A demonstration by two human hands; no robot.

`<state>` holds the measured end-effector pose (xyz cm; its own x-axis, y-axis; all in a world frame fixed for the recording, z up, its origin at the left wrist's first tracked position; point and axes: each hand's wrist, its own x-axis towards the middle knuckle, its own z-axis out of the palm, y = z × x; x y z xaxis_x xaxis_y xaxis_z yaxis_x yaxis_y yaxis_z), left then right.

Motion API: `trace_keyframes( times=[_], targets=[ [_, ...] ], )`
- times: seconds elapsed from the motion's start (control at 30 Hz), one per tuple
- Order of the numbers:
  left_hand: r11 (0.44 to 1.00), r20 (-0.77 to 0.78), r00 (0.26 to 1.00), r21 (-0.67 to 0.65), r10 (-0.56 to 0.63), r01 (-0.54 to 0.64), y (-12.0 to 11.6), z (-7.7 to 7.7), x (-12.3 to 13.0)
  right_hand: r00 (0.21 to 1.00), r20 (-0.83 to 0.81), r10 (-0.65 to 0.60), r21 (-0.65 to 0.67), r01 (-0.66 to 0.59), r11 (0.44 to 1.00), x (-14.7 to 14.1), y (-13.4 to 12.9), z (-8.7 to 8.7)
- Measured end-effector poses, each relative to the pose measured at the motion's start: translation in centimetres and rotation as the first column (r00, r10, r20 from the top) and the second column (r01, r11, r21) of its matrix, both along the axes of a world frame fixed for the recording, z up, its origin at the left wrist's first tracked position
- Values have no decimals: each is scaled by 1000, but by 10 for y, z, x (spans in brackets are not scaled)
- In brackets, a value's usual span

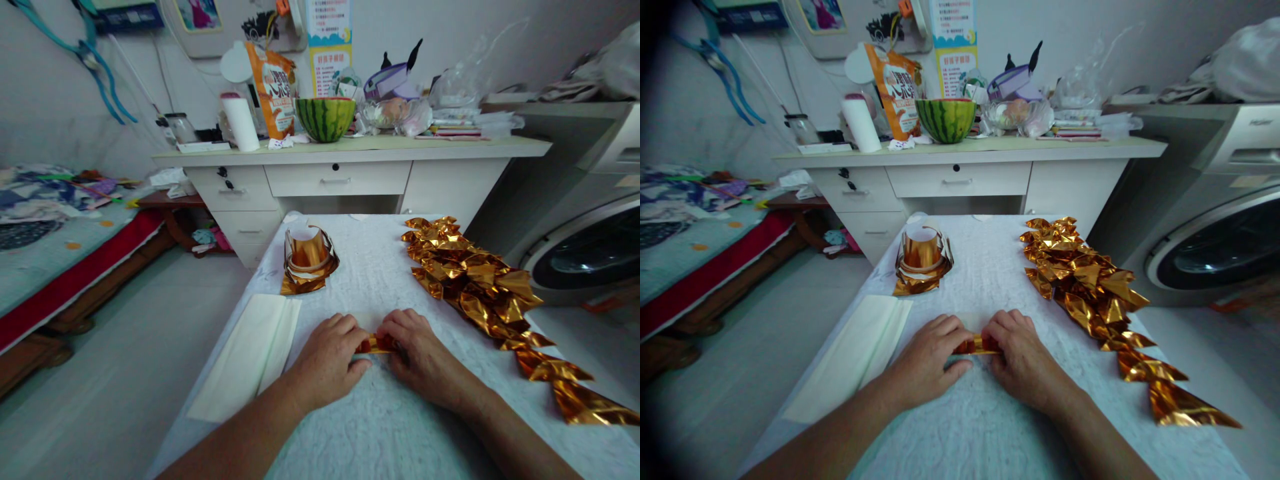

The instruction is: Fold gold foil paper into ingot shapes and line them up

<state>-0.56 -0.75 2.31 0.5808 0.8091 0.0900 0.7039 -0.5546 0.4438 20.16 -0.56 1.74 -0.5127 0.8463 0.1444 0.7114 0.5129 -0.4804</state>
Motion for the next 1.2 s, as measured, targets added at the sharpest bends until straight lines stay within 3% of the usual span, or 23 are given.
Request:
trace_keyframes(
  times=[0.27, 0.53, 0.8, 0.97, 1.07, 1.2],
  targets=[
    [996, -37, 999, 87, 3, 1, 4, -7, 0, 998, -44, -45, 87, 49, 995, 3, 8, -10],
    [982, -66, 994, 173, 83, -71, 5, -1, 1, 982, -187, -1, 144, 28, 989, 2, 4, -3],
    [927, -73, 968, 313, 242, -209, 1, -1, 2, 967, -250, 41, 276, 31, 961, -5, -4, 4],
    [879, 12, 970, 419, 244, -226, 2, -3, 2, 975, -219, 47, 372, 39, 927, -8, -9, 5],
    [902, 23, 980, 388, 195, -189, 5, -4, 2, 979, -196, 51, 351, 21, 936, -10, -8, 4],
    [962, -10, 991, 241, 136, -129, 7, -2, 1, 993, -115, 33, 254, -2, 967, -11, -6, 3]
  ],
)
